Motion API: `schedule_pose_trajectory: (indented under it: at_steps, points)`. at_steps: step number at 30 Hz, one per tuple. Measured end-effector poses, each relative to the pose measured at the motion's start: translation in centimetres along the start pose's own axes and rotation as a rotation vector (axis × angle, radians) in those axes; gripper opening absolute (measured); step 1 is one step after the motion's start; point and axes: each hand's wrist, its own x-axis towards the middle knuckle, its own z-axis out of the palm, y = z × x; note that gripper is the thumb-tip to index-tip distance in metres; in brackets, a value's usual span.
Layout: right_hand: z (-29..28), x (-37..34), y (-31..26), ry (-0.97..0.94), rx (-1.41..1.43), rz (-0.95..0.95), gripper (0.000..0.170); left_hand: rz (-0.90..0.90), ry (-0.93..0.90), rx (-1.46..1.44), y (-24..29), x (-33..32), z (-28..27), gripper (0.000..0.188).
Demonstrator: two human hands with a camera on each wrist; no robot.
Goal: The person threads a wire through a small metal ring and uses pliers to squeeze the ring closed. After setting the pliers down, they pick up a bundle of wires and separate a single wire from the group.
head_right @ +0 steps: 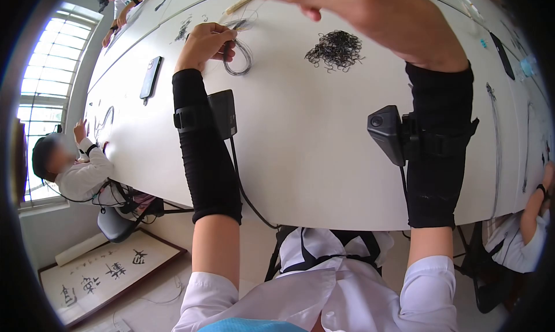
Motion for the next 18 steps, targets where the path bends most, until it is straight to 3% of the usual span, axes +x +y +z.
schedule_pose_trajectory:
  at_steps: [4, 7, 9, 12, 15, 17, 18]
  points:
    - [-1.3, -1.5, -1.6, 0.383, -0.044, 0.028, 0.029, 0.043, 0.054, 0.265, -0.9, 0.8, -0.2, 0.022]
    - [-3.2, -2.4, -0.7, 0.507, -0.186, 0.023, 0.029, 0.132, 0.085, 0.418, -2.0, 1.9, -0.6, 0.038]
    - [-4.2, -2.8, -1.0, 0.521, -0.171, 0.088, 0.028, 0.214, 0.189, 0.489, -1.4, 1.3, -0.3, 0.037]
    - [-4.8, -3.5, -3.1, 0.478, -0.088, 0.181, 0.025, 0.256, 0.011, 0.183, 4.1, -1.6, 0.6, 0.037]
    - [-4.1, -3.4, -1.7, 0.481, -0.314, 0.160, 0.022, 0.405, -0.380, -0.202, 9.4, -5.6, 4.0, 0.045]
    - [-3.3, -4.1, 0.3, 0.373, -0.382, 0.079, 0.022, 0.300, -0.558, -0.455, 12.0, -7.8, 7.0, 0.041]
    - [-2.6, -4.2, 1.2, 0.301, -0.397, 0.049, 0.023, 0.216, -0.559, -0.629, 12.4, -7.8, 8.1, 0.038]
